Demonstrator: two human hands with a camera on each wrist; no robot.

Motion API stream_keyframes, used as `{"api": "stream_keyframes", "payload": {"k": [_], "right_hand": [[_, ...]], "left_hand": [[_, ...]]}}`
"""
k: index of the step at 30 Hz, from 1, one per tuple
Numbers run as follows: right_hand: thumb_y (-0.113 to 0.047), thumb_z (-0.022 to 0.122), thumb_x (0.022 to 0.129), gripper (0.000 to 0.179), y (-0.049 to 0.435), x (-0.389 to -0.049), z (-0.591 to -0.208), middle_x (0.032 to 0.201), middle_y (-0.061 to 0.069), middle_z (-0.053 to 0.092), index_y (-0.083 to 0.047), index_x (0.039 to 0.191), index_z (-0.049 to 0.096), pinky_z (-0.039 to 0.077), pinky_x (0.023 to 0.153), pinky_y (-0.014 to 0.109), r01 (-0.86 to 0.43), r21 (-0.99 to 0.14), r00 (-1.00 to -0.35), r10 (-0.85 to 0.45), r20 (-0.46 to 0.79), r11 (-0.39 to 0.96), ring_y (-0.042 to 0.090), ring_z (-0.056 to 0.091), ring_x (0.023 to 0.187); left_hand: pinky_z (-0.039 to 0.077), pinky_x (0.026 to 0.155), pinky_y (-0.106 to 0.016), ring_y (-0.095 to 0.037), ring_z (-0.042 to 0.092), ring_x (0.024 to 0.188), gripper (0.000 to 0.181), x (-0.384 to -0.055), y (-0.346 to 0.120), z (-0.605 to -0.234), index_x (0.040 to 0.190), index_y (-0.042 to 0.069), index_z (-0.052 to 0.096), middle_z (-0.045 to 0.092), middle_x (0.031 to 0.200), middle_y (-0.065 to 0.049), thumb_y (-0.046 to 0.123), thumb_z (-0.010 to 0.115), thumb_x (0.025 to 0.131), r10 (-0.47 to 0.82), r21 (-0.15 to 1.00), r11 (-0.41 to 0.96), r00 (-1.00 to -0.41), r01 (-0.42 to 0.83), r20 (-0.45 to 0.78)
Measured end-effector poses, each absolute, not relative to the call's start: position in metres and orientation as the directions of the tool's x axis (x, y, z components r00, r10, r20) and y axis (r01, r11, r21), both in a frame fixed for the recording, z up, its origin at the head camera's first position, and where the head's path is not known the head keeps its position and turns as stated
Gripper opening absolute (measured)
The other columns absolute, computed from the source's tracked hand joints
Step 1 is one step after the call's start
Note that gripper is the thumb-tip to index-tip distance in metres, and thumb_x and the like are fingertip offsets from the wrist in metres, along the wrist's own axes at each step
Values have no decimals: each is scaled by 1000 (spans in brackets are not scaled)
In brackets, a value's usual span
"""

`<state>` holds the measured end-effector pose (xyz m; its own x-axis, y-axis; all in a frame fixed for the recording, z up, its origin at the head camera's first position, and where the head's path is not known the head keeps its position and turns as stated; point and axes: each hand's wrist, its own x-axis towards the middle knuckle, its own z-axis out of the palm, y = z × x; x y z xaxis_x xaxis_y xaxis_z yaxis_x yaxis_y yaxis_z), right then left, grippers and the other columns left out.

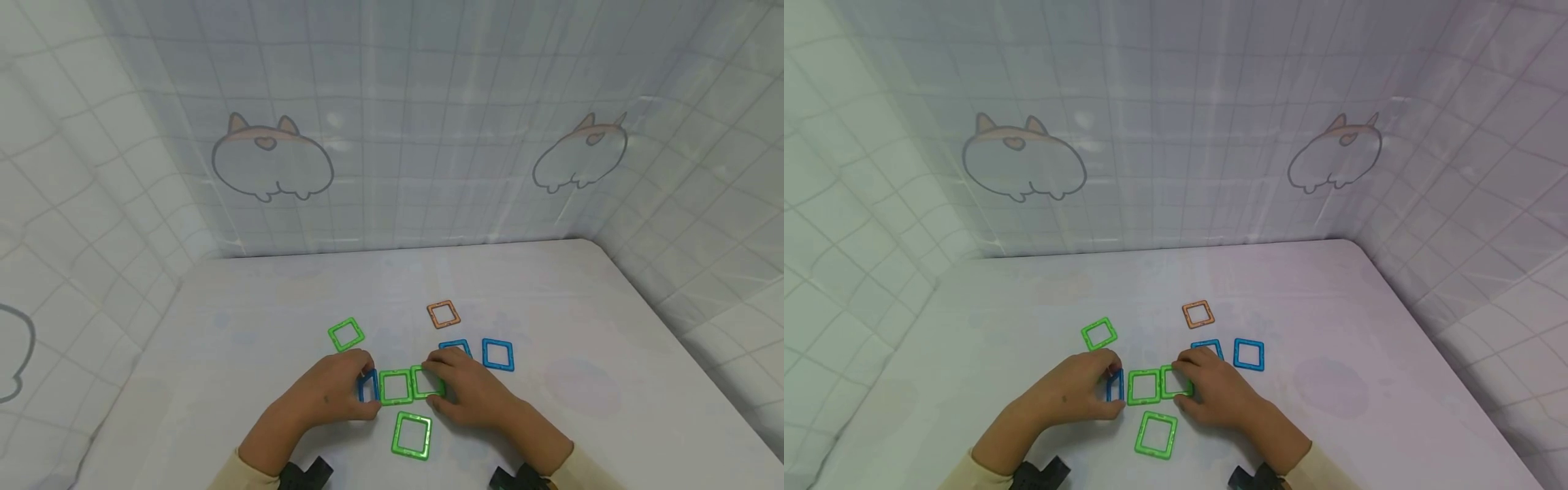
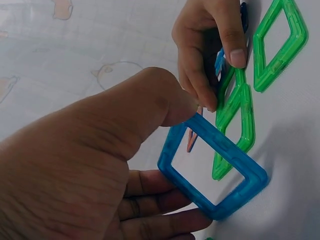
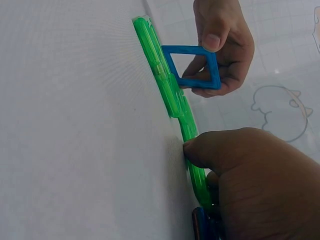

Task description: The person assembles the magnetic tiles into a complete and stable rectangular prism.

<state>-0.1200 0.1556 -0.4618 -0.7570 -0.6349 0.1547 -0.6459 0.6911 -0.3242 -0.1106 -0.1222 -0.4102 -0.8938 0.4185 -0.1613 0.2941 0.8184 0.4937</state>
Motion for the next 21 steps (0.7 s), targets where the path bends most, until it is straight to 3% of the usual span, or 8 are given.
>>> {"api": "stream_keyframes", "payload": {"k": [21], "right_hand": [[-44,69,91,49,156,-119,-463,132,-7,57,-19,133,63,48,104,36,-660,-317,-746,-644,171,681,11,49,125]], "left_hand": [[55,85,-38,-11,61,97,50,-111,-127,-412,112,13,63,65,101,8,43,81,76,448,605,746,-882,277,-149]]}}
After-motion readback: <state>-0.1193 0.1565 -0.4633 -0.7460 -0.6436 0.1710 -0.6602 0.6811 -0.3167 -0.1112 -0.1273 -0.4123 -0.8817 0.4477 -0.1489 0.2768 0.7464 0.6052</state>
